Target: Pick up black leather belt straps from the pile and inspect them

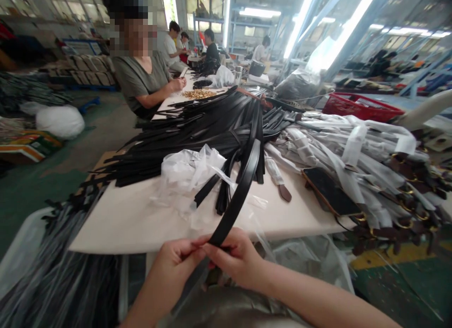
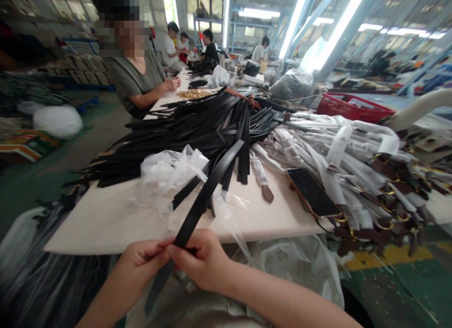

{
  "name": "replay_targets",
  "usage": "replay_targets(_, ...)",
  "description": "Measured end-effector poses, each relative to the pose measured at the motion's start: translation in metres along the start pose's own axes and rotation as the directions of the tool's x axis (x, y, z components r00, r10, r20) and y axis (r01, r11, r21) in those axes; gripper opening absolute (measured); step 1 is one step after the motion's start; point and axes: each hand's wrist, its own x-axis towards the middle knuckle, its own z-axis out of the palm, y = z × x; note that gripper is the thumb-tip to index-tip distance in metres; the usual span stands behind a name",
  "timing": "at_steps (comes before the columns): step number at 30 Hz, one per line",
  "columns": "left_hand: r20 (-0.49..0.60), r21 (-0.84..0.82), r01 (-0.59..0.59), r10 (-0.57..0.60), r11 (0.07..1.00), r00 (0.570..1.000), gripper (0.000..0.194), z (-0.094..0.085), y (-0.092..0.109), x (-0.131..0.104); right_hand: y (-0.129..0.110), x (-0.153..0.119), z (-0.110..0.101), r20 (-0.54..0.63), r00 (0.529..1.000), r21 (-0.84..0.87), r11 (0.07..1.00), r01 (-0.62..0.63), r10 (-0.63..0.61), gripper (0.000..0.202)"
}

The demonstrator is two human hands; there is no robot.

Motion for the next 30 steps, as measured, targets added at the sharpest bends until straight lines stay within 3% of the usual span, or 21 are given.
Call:
replay_targets(1, 0.018, 0.003, 0.000, 0.000, 1.000, 1.000, 0.039, -0.003, -0.002, -0.001, -0.001, 0.001, 0.000, -0.005, 1.000, 0.031, 0.999, -0.023, 0.023, 0.042)
replay_targets(3, 0.053, 0.053, -0.003, 0.000, 0.999, 0.999, 0.040, -0.008, -0.005, -0.004, -0.008, 0.009, -0.005, -0.126, 0.990, 0.126, 0.991, -0.044, 0.060, 0.043)
replay_targets(6, -0.006, 0.134, 0.001, 0.000, 0.991, 1.000, 0.044, -0.015, -0.008, -0.007, -0.017, 0.020, -0.009, -0.296, 0.954, 0.167, 0.986, -0.001, 0.051, 0.040)
replay_targets(8, -0.041, 0.144, -0.017, 0.023, 0.989, 0.999, 0.045, -0.017, -0.008, -0.008, -0.016, 0.020, -0.002, -0.245, 0.969, 0.070, 0.997, 0.014, 0.003, 0.039)
replay_targets(10, -0.039, 0.126, -0.062, 0.067, 0.990, 0.997, 0.043, -0.017, -0.007, -0.006, -0.012, 0.015, 0.008, -0.121, 0.992, -0.024, 0.999, 0.029, -0.031, 0.039)
replay_targets(12, -0.027, 0.116, -0.112, 0.115, 0.987, 0.993, 0.040, -0.017, -0.005, -0.005, -0.011, 0.011, 0.014, -0.010, 1.000, -0.049, 0.999, 0.021, -0.021, 0.039)
replay_targets(13, -0.026, 0.128, -0.124, 0.128, 0.984, 0.991, 0.038, -0.018, -0.004, -0.005, -0.013, 0.011, 0.014, -0.012, 1.000, -0.039, 0.999, 0.010, -0.011, 0.039)
replay_targets(15, -0.037, 0.181, -0.115, 0.124, 0.977, 0.992, 0.037, -0.022, -0.001, -0.007, -0.021, 0.015, 0.011, -0.171, 0.985, -0.028, 1.000, 0.012, -0.016, 0.038)
replay_targets(17, -0.051, 0.224, -0.089, 0.102, 0.971, 0.993, 0.039, -0.027, 0.004, -0.010, -0.031, 0.021, 0.009, -0.362, 0.929, -0.047, 0.997, 0.058, -0.071, 0.039)
replay_targets(18, -0.057, 0.224, -0.079, 0.094, 0.971, 0.994, 0.040, -0.030, 0.006, -0.012, -0.034, 0.024, 0.011, -0.391, 0.915, -0.077, 0.994, 0.080, -0.103, 0.041)
replay_targets(20, -0.061, 0.183, -0.086, 0.099, 0.979, 0.993, 0.041, -0.035, 0.010, -0.016, -0.035, 0.028, 0.020, -0.281, 0.952, -0.120, 0.989, 0.092, -0.122, 0.042)
replay_targets(22, -0.081, 0.147, -0.124, 0.137, 0.981, 0.987, 0.039, -0.041, 0.013, -0.022, -0.033, 0.029, 0.033, -0.062, 0.994, -0.120, 0.989, 0.085, -0.093, 0.040)
replay_targets(24, -0.118, 0.157, -0.142, 0.161, 0.977, 0.980, 0.037, -0.046, 0.015, -0.029, -0.033, 0.034, 0.043, 0.047, 0.997, -0.065, 0.996, 0.069, -0.066, 0.038)
replay_targets(28, -0.215, 0.241, -0.055, 0.108, 0.969, 0.971, 0.041, -0.058, 0.019, -0.047, -0.042, 0.051, 0.054, -0.190, 0.979, 0.128, 0.986, 0.102, -0.077, 0.032)
replay_targets(30, -0.244, 0.257, -0.057, 0.122, 0.965, 0.962, 0.042, -0.064, 0.019, -0.057, -0.044, 0.057, 0.062, -0.204, 0.975, 0.138, 0.984, 0.113, -0.083, 0.031)
